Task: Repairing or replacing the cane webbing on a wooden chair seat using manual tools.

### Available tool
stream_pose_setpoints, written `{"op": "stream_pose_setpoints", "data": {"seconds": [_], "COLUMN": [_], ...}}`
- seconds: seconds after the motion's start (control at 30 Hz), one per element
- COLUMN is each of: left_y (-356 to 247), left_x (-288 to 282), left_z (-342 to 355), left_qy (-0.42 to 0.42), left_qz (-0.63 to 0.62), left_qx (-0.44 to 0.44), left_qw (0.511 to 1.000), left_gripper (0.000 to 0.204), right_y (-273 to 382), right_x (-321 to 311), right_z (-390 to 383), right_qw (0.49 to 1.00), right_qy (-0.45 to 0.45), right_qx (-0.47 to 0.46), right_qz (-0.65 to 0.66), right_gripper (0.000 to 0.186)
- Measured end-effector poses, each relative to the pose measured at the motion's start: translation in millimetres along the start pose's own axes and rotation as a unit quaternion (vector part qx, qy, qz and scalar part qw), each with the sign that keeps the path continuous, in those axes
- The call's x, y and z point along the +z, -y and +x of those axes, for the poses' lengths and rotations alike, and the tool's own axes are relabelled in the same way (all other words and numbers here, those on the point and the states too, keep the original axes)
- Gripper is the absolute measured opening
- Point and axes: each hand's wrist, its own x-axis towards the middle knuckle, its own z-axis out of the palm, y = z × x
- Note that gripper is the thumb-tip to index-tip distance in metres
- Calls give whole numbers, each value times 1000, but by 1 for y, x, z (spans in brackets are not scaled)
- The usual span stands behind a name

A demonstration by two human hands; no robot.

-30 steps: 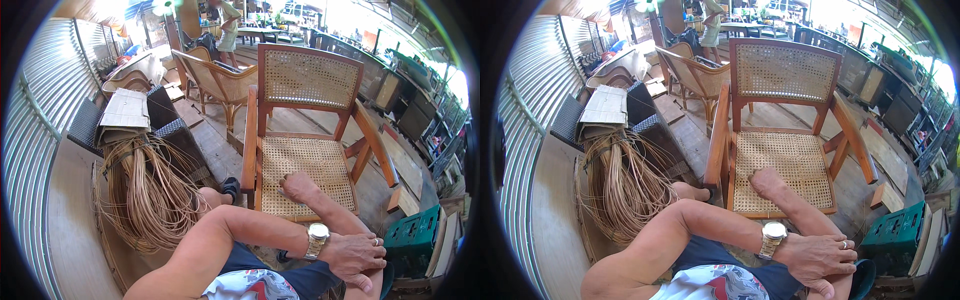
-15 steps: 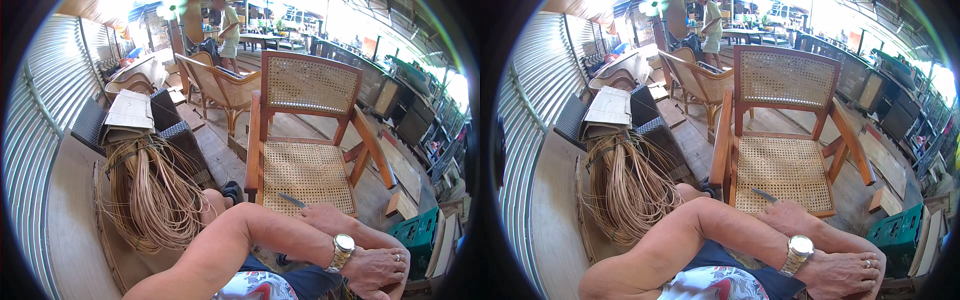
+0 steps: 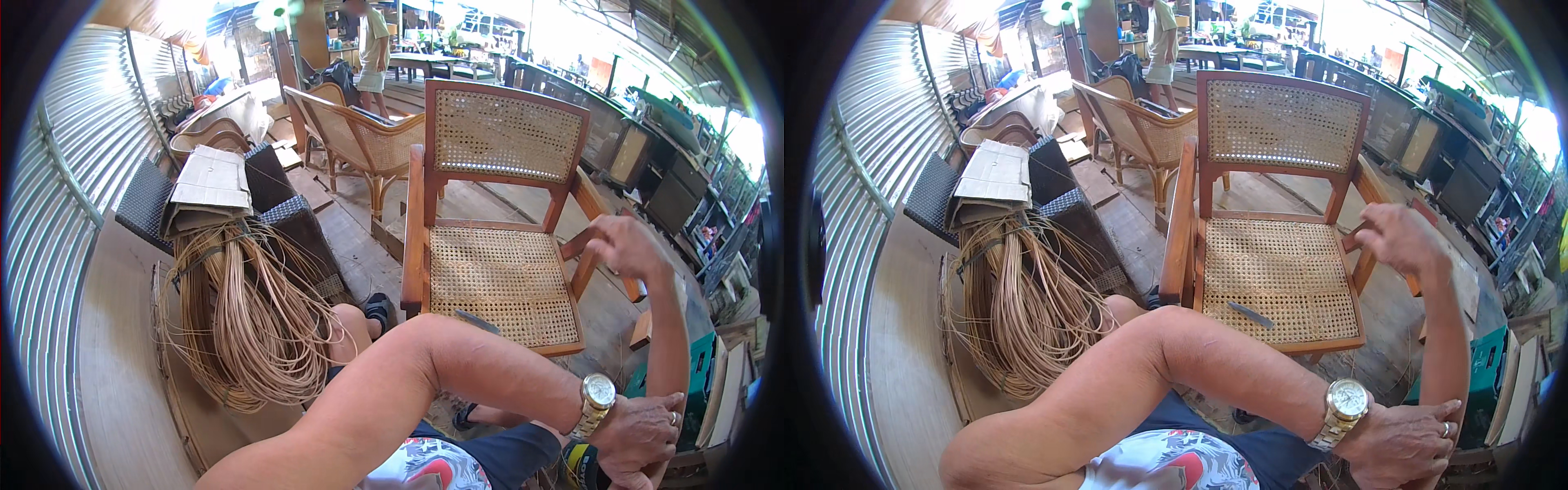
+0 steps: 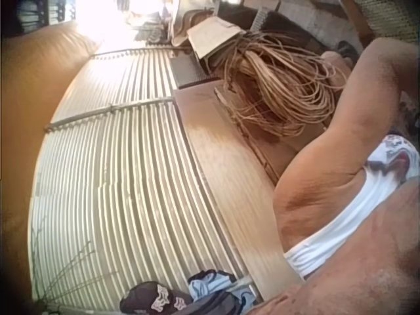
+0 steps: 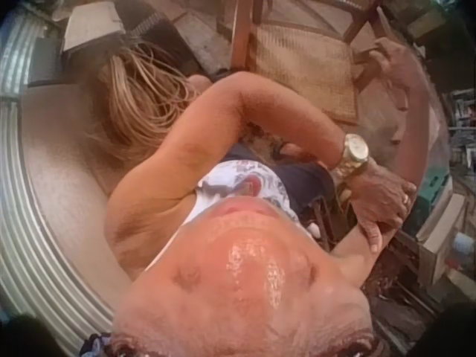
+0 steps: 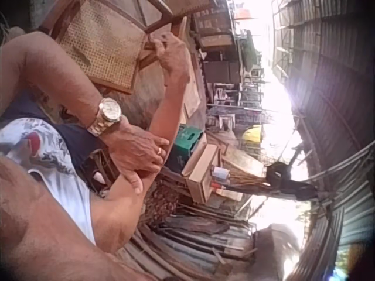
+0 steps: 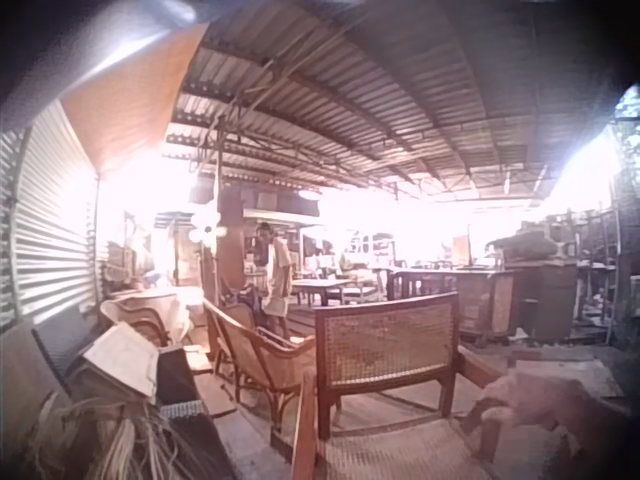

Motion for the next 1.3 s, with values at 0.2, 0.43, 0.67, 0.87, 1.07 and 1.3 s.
{"op": "stream_pose_setpoints", "data": {"seconds": [0.2,0.43,0.67,0.87,1.07,1.3], "left_y": [3,1,35,48,40,40], "left_x": [-17,-20,-27,-33,-46,-32], "left_z": [8,-10,-26,-28,-30,-33], "left_qy": [29,-30,-37,-50,13,-45], "left_qz": [35,-8,65,170,55,56], "left_qx": [-21,-68,4,-64,-143,-13], "left_qw": [999,997,997,982,988,997], "left_gripper": [102,107,103,112,125,107], "right_y": [-124,-200,-199,-168,-125,-44], "right_x": [13,32,43,36,28,52], "right_z": [15,-10,-2,16,32,55], "right_qw": [973,965,963,974,985,998], "right_qy": [-83,-39,-34,-54,-60,5], "right_qx": [174,238,254,205,142,35], "right_qz": [-124,-101,-83,-83,-82,-53], "right_gripper": [27,27,25,25,25,30]}}
